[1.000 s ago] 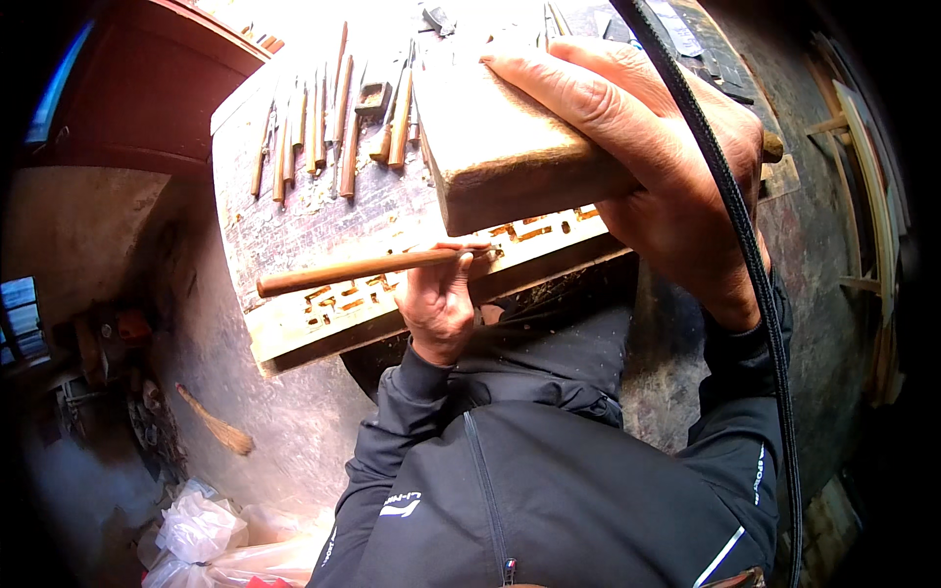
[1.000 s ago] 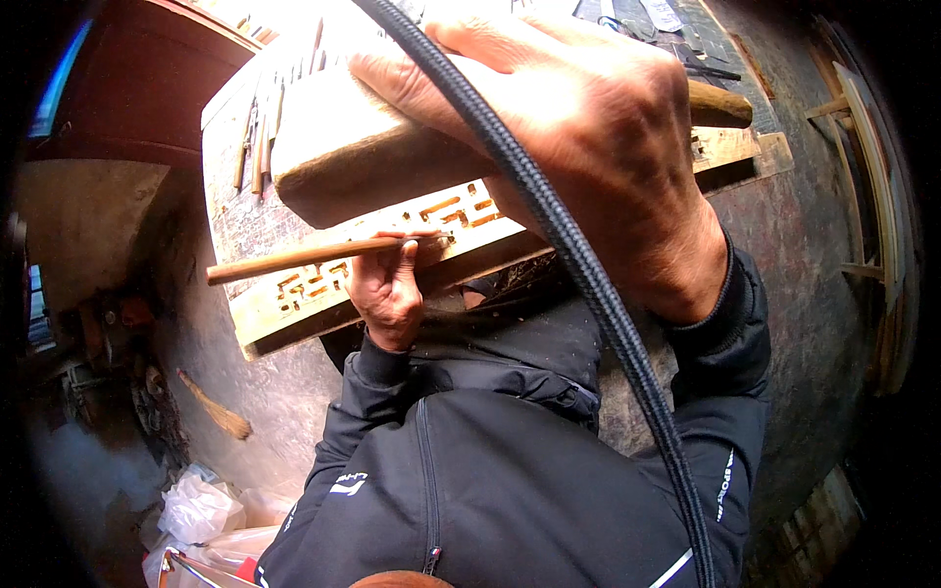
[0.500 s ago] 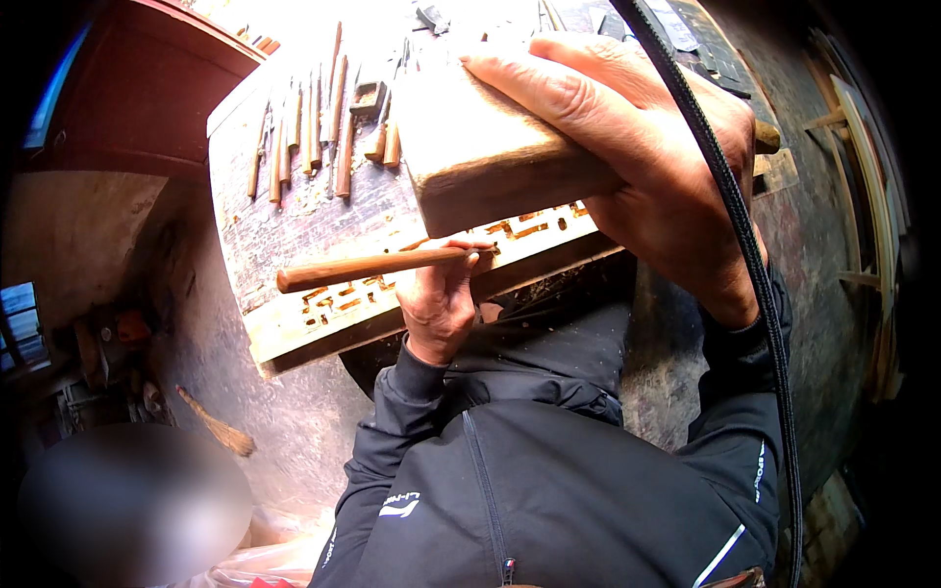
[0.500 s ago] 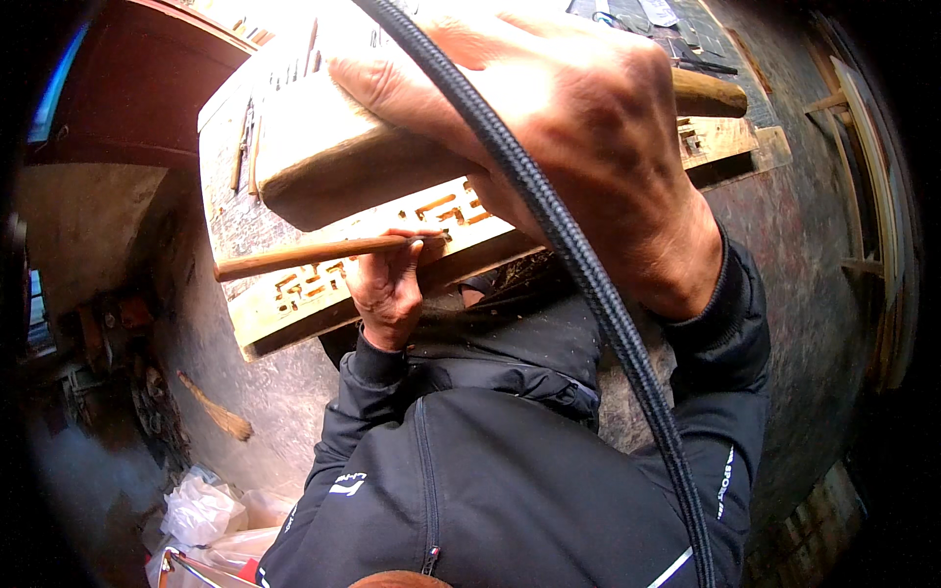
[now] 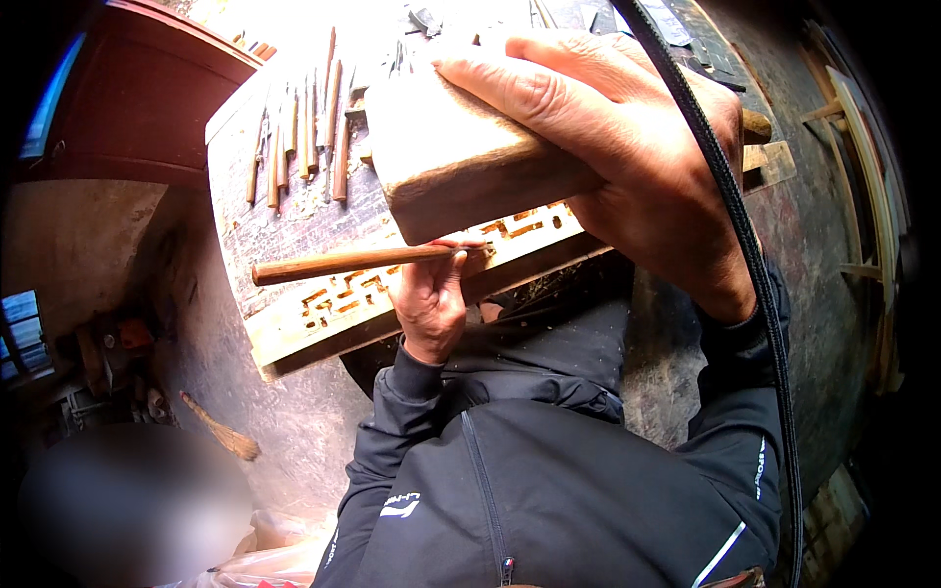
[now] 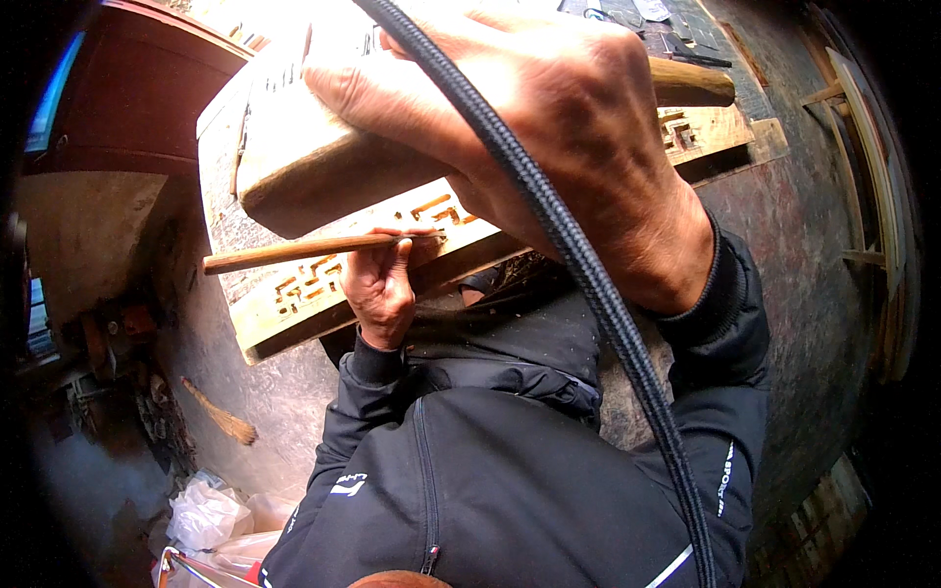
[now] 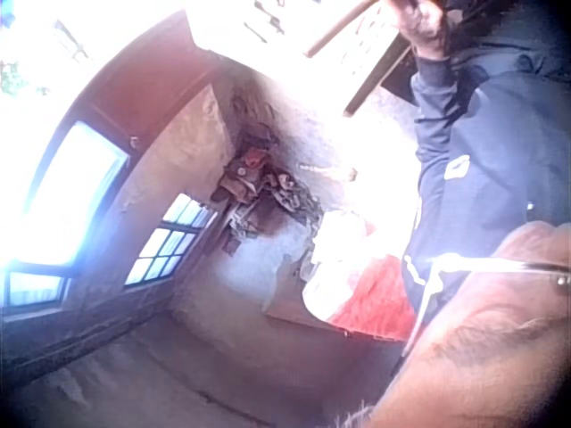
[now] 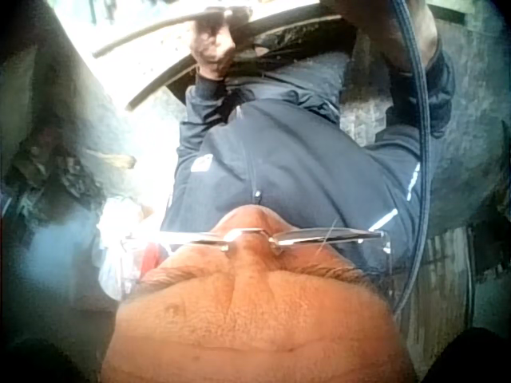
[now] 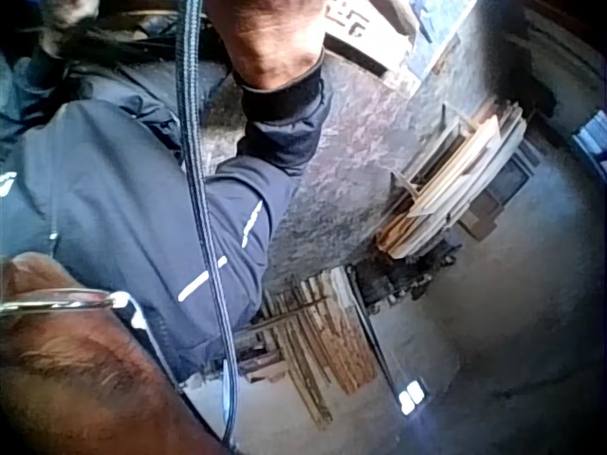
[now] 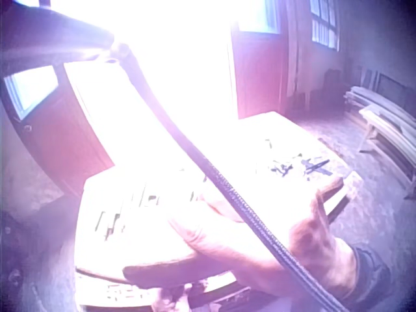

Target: The person is carving a geometric pattern into a wooden beam using a wooden mallet and a gouge. They repeatedly strike the gouge with the mallet to chip away small pieces of wood from the carved channels.

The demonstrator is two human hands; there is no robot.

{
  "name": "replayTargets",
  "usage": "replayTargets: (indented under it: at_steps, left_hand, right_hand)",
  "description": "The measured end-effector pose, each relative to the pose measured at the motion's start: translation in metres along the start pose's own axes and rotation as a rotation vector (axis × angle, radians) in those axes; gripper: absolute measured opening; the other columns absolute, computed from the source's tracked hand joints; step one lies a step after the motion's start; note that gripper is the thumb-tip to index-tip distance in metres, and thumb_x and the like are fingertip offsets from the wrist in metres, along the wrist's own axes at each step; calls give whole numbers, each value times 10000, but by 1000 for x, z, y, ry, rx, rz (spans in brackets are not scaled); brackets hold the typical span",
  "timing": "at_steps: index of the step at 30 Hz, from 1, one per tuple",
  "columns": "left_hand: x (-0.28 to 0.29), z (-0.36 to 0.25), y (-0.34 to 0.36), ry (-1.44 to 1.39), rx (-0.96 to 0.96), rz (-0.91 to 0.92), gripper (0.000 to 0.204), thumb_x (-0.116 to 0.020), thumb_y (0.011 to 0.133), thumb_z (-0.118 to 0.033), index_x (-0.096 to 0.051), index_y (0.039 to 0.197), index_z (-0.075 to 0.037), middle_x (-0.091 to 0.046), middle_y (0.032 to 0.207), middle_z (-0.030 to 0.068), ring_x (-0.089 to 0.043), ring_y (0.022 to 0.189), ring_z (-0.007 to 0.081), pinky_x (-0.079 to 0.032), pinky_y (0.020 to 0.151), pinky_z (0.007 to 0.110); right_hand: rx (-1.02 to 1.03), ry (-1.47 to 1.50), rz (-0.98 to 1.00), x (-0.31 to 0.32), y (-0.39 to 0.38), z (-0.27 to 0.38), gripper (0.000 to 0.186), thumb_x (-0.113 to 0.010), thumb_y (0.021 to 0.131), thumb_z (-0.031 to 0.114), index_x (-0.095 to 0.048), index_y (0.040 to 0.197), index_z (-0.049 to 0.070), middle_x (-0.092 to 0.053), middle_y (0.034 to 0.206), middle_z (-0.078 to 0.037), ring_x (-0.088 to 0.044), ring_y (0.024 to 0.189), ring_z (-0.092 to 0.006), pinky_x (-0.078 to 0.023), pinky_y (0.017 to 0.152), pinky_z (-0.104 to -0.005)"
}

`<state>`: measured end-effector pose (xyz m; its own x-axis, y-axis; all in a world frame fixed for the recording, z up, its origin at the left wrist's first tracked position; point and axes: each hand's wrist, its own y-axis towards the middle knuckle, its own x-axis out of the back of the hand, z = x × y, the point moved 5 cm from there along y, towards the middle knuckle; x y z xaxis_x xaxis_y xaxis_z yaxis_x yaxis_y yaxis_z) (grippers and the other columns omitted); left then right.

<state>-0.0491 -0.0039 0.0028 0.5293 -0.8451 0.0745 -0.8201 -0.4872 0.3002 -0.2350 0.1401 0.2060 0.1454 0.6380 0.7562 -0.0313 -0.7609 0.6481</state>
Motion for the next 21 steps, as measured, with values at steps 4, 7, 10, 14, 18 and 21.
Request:
replayTargets:
  at_steps: [4,7,10,14,18,21]
  left_hand:
    - [3,8,-2,47,-35,12,266,-573,1085,128,-571,1328,18,-754,1211,175,-771,1159,261,-638,1014,382]
    - [0,3,1,115,-54,-2,240,-568,1087,124,-594,1302,21,-771,1155,165,-788,1109,252,-653,968,377]
    - [-9,-24,14,358,-128,59,215,-577,1076,122,-625,1257,16,-791,1073,153,-810,1024,241,-661,927,371]
    - [-8,-32,21,464,-180,104,327,-678,1010,93,-621,1308,-29,-803,1067,131,-799,863,353,-625,738,399]
    - [-14,-36,32,483,-131,122,290,-674,1029,44,-655,1298,-62,-790,1059,137,-790,858,372,-624,726,431]
    - [-14,-40,30,537,-94,195,281,-626,1047,86,-610,1306,-22,-795,1011,133,-817,890,257,-651,779,363]
  right_hand:
    - [5,-2,-22,0,3,1,716,-945,700,91,-765,1393,123,-791,1233,-194,-800,1114,-362,-671,953,-416]
    - [-82,150,-69,14,21,22,709,-913,710,27,-764,1396,121,-790,1218,-191,-797,1101,-364,-666,938,-419]
    - [-100,164,-89,16,25,22,703,-905,714,13,-762,1395,114,-789,1214,-191,-795,1097,-364,-661,935,-420]
    - [-74,140,-128,18,22,13,695,-893,719,-4,-760,1393,104,-789,1208,-192,-793,1092,-363,-656,931,-422]
    - [-40,124,-172,23,22,7,687,-882,725,-21,-758,1391,95,-788,1203,-192,-791,1087,-363,-650,927,-424]
    - [-12,134,-222,24,26,8,682,-873,729,-35,-756,1389,87,-788,1198,-193,-789,1083,-363,-646,924,-425]
